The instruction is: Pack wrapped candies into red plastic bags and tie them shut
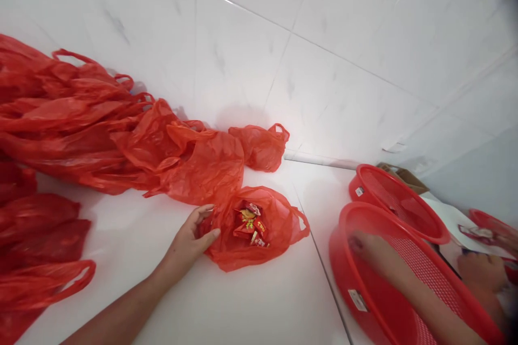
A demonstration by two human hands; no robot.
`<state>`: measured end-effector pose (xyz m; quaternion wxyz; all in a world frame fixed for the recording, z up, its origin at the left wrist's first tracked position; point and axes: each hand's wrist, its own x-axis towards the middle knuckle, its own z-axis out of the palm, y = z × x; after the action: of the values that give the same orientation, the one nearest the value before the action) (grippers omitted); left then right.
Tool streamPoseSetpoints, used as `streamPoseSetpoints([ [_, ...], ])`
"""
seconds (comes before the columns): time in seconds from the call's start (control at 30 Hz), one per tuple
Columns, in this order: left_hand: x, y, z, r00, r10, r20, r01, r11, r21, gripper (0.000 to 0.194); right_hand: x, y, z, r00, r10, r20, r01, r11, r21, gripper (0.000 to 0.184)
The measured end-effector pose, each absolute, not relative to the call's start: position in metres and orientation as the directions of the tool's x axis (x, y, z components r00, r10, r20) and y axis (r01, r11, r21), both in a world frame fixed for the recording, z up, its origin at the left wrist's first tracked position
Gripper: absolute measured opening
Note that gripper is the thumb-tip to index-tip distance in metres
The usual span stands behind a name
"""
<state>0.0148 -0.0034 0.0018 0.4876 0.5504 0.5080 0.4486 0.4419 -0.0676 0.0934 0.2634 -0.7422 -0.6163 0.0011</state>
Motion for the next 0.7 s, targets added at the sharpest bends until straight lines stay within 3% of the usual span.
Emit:
streamPoseSetpoints([
  [0.07,0.015,-0.003,-0.001,0.095,0.995,0.008,0.095,-0.017,0.995,0.049,0.437,-0.073,0.108,0.151,0.954,0.258,0.977,-0.105,-0.183,0.011],
  [0.13,0.015,-0.002,-0.003,0.103,0.995,0.007,0.076,-0.015,0.997,0.048,0.414,-0.086,0.126,0.134,0.916,0.378,0.99,-0.111,-0.082,0.02],
  [0.2,0.015,-0.002,-0.002,0.1,0.995,0.005,0.06,-0.011,0.998,0.049,0.378,-0.102,0.138,0.117,0.839,0.532,0.992,-0.074,-0.103,0.023],
  [0.27,0.015,-0.003,0.0,0.1,0.995,0.005,0.047,-0.01,0.999,0.049,0.338,-0.114,0.139,0.053,0.791,0.609,0.983,0.067,-0.173,0.019],
  [0.33,0.015,-0.004,0.002,0.105,0.995,-0.002,0.045,-0.003,0.999,0.05,0.303,-0.117,0.129,-0.097,0.812,0.576,0.937,0.27,-0.222,0.017],
  [0.4,0.015,-0.004,0.003,0.105,0.994,-0.012,0.049,0.007,0.999,0.05,0.278,-0.108,0.111,-0.166,0.841,0.515,0.886,0.356,-0.296,0.019],
  [0.57,0.014,-0.005,0.001,0.11,0.994,0.003,0.035,-0.007,0.999,0.05,0.251,-0.067,0.082,-0.153,0.907,0.393,0.853,0.322,-0.411,0.025],
  [0.7,0.015,-0.003,-0.003,0.109,0.994,0.013,0.008,-0.014,1.0,0.05,0.25,-0.054,0.085,-0.067,0.909,0.411,0.874,0.252,-0.416,0.04],
])
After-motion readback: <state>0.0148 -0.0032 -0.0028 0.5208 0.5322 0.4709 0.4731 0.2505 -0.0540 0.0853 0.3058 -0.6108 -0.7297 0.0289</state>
